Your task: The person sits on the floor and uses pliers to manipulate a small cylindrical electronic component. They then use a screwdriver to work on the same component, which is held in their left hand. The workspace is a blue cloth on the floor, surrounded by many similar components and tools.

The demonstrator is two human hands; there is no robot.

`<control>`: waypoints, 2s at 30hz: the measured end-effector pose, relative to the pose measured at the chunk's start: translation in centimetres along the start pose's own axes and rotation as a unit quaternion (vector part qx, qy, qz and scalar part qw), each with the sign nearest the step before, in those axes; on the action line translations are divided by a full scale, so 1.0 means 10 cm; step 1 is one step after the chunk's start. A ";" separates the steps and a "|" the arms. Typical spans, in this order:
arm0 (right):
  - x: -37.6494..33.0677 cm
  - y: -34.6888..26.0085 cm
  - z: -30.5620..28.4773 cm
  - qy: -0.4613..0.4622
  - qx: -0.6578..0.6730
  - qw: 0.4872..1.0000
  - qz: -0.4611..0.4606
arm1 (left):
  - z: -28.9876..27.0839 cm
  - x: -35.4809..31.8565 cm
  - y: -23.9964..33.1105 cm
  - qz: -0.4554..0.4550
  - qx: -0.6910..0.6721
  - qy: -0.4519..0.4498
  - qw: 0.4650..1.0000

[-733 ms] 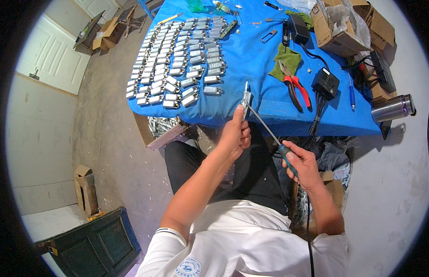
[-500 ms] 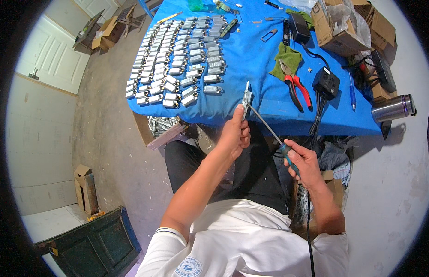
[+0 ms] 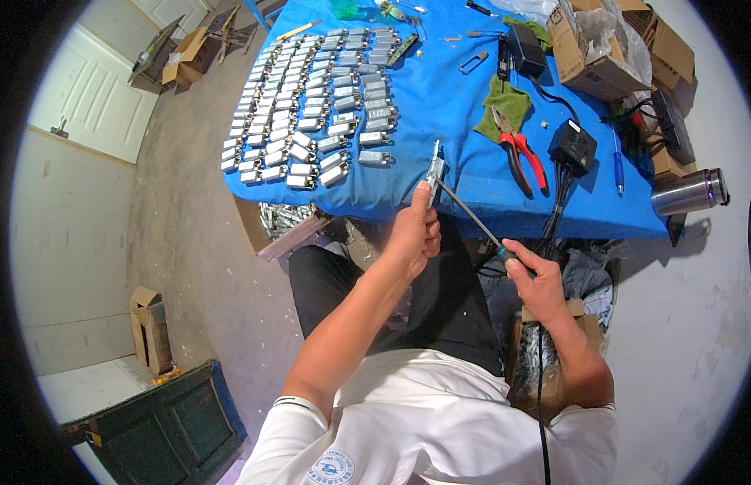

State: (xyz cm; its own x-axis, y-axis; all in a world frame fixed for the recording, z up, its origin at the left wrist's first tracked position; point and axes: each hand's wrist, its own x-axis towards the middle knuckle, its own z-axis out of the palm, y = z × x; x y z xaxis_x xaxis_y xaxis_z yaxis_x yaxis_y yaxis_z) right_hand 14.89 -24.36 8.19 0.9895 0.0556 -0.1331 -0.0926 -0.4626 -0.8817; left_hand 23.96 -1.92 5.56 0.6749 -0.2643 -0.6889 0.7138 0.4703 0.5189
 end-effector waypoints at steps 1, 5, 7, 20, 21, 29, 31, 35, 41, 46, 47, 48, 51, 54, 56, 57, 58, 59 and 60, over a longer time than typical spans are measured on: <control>0.00 0.03 0.03 0.023 -0.075 0.995 -0.065 | 0.01 -0.01 0.00 0.001 0.001 0.003 1.000; -0.02 0.26 0.16 0.092 -0.309 0.918 -0.230 | 0.01 0.02 -0.01 -0.003 0.000 -0.009 1.000; -0.01 0.30 0.14 0.040 -0.115 0.984 -0.127 | 0.02 0.02 -0.01 0.002 -0.009 -0.007 1.000; -0.20 -0.06 0.00 -0.051 0.240 0.953 0.179 | 0.03 -0.01 -0.05 0.013 -0.024 0.006 1.000; -0.19 -0.06 0.01 -0.051 0.240 0.953 0.177 | 0.02 -0.01 -0.05 0.009 -0.023 0.004 1.000; -0.12 -0.05 0.04 -0.051 0.237 0.955 0.168 | 0.04 0.03 -0.03 0.008 -0.012 0.027 1.000; -0.11 -0.07 0.04 -0.054 0.255 0.948 0.184 | 0.05 0.03 -0.04 0.017 -0.010 0.019 1.000; -0.08 -0.18 0.00 -0.059 0.305 0.922 0.230 | 0.02 0.05 -0.06 0.017 -0.013 -0.004 1.000; -0.09 -0.26 0.05 -0.040 0.280 0.932 0.228 | 0.10 0.00 -0.03 0.017 0.003 0.031 0.999; -0.11 -0.23 0.12 -0.020 0.159 0.976 0.146 | 0.10 0.01 -0.03 0.015 0.010 0.037 0.999; -0.10 -0.24 0.12 -0.012 0.122 0.984 0.126 | 0.10 0.02 -0.03 0.014 0.011 0.039 0.999; -0.09 -0.25 0.13 -0.004 0.085 0.991 0.107 | 0.08 0.02 -0.03 0.016 0.011 0.031 0.999; -0.10 -0.14 0.23 0.060 -0.052 0.994 -0.070 | 0.07 0.01 -0.04 0.014 0.013 0.021 1.000; -0.08 -0.20 0.22 0.074 -0.093 0.988 -0.099 | 0.11 -0.02 -0.01 0.008 0.010 0.037 0.999; -0.11 -0.27 0.23 0.060 -0.219 0.969 -0.099 | 0.13 -0.02 -0.01 0.010 0.008 0.042 0.999; -0.12 -0.29 0.23 0.053 -0.281 0.953 -0.099 | 0.13 -0.02 -0.01 0.007 0.005 0.041 0.999; -0.12 -0.29 0.22 0.062 -0.314 0.941 -0.111 | 0.12 -0.01 0.00 0.007 0.001 0.038 0.999; -0.12 -0.26 0.21 0.071 -0.346 0.928 -0.122 | 0.11 -0.01 0.01 0.006 -0.002 0.036 0.999; -0.12 -0.22 0.19 0.079 -0.377 0.913 -0.134 | 0.11 -0.03 0.00 -0.010 0.008 0.026 1.000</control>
State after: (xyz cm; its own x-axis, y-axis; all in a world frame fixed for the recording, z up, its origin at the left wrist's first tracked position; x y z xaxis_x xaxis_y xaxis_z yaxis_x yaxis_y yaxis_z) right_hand 13.65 -21.71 9.40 0.9747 0.1546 0.1614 0.1980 -0.9323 -0.3027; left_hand 23.91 -2.75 6.30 0.6501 -0.2287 -0.7247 0.7303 0.4516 0.5126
